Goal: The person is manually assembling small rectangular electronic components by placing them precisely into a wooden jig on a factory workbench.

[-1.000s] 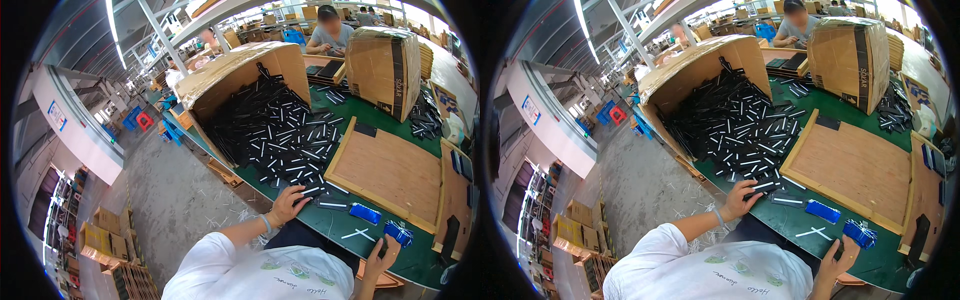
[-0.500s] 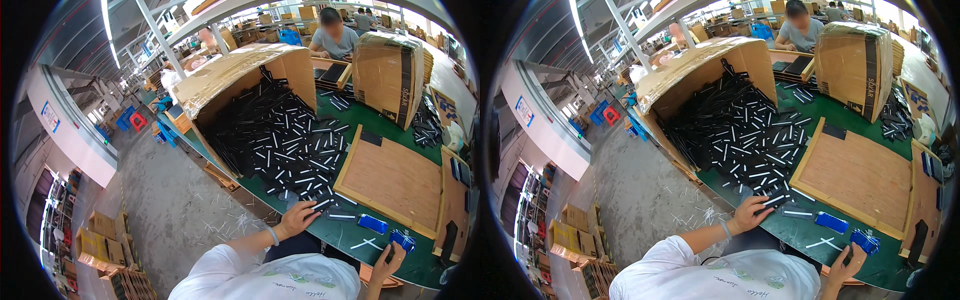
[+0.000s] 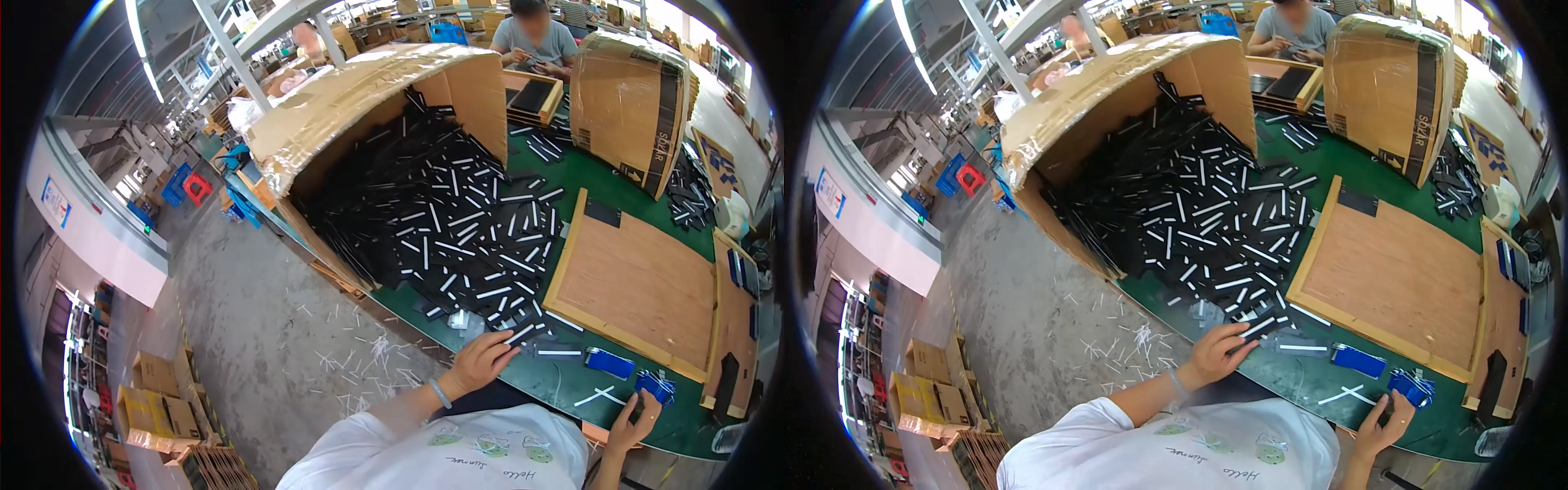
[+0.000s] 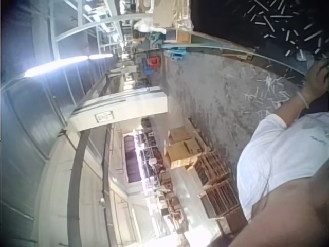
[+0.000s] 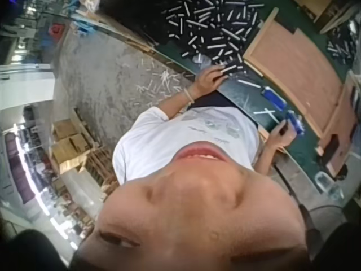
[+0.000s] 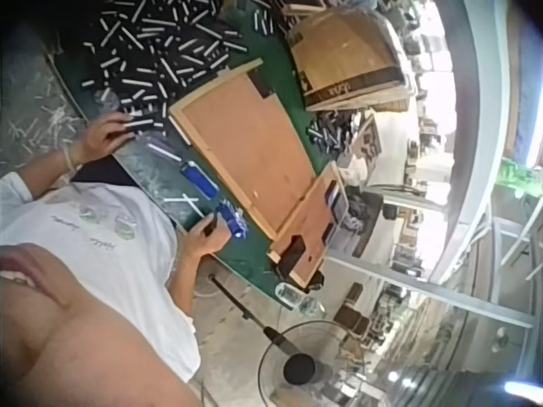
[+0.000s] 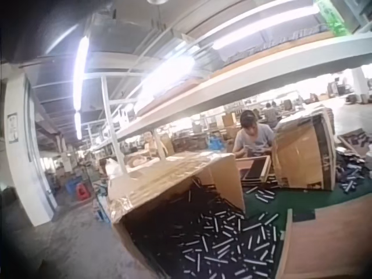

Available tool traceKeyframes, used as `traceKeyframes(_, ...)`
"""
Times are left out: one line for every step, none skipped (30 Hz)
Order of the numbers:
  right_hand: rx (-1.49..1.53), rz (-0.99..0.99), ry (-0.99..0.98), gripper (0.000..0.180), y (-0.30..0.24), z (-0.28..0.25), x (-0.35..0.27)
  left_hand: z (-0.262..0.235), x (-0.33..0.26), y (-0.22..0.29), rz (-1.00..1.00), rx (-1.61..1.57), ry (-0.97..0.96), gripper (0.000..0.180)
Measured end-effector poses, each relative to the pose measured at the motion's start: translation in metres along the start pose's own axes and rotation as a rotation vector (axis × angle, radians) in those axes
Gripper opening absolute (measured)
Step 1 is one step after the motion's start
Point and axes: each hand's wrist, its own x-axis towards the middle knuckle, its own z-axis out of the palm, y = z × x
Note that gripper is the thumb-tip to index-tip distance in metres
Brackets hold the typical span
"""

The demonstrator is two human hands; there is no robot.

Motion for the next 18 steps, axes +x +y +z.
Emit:
traceKeyframes(-0.002,-0.011,-0.007,0.017,0.001,-0.001,-0.001,-0.001,-0.003,0.000,-0.012,0.002,-0.009,0.029)
traceKeyframes(-0.006,-0.019,-0.015,0.017,0.001,-0.003,-0.002,-0.001,-0.004,-0.001,-0.012,-0.010,0.004,0.030)
traceKeyframes(-0.006,-0.007,-0.010,0.017,-0.002,-0.005,-0.002,-0.001,-0.002,0.000,-0.026,-0.019,-0.011,0.031)
traceKeyframes(0.002,-0.007,0.008,0.017,-0.001,-0.005,-0.003,-0.003,0.001,0.002,-0.068,-0.046,-0.048,0.043)
traceKeyframes(0.006,-0.003,0.023,0.017,0.000,-0.006,-0.003,-0.005,0.002,0.005,-0.093,-0.027,-0.046,0.048)
traceKeyframes(0.039,0.056,0.024,0.016,-0.002,-0.006,-0.001,-0.005,0.005,0.010,-0.164,-0.108,-0.006,0.052)
traceKeyframes(0.087,0.131,0.025,0.016,-0.005,-0.006,0.001,-0.002,0.001,0.015,-0.272,-0.207,0.009,0.054)
traceKeyframes(0.125,0.118,0.053,0.015,0.000,-0.004,0.001,0.000,0.000,0.029,-0.413,-0.320,0.023,0.056)
traceKeyframes(0.195,0.193,0.060,0.014,-0.006,-0.005,0.004,0.000,0.007,0.043,-0.532,-0.504,0.021,0.057)
traceKeyframes(0.276,0.298,0.067,0.014,-0.007,-0.008,0.006,0.008,0.016,0.050,-0.621,-0.634,-0.067,0.058)
traceKeyframes(0.313,0.332,0.071,0.014,-0.009,-0.009,0.012,0.021,0.023,0.057,-0.713,-0.804,-0.114,0.058)
traceKeyframes(0.414,0.353,0.008,0.014,-0.017,-0.010,0.021,0.025,0.024,0.062,-0.736,-0.846,-0.153,0.061)
traceKeyframes(0.458,0.320,-0.049,0.015,-0.027,-0.008,0.032,0.028,0.029,0.070,-0.782,-0.942,-0.186,0.059)
traceKeyframes(0.498,0.255,-0.118,0.016,-0.030,-0.006,0.041,0.035,0.030,0.073,-0.734,-0.945,-0.212,0.060)
traceKeyframes(0.467,0.089,-0.193,0.017,-0.035,-0.006,0.054,0.040,0.030,0.078,-0.701,-0.966,-0.239,0.060)
traceKeyframes(0.506,0.044,-0.227,0.019,-0.042,-0.004,0.061,0.044,0.034,0.085,-0.705,-1.020,-0.280,0.061)
traceKeyframes(0.495,-0.046,-0.282,0.020,-0.044,-0.003,0.068,0.049,0.032,0.088,-0.653,-1.023,-0.311,0.062)
traceKeyframes(0.490,-0.141,-0.333,0.022,-0.045,0.001,0.072,0.055,0.031,0.090,-0.593,-1.020,-0.338,0.063)
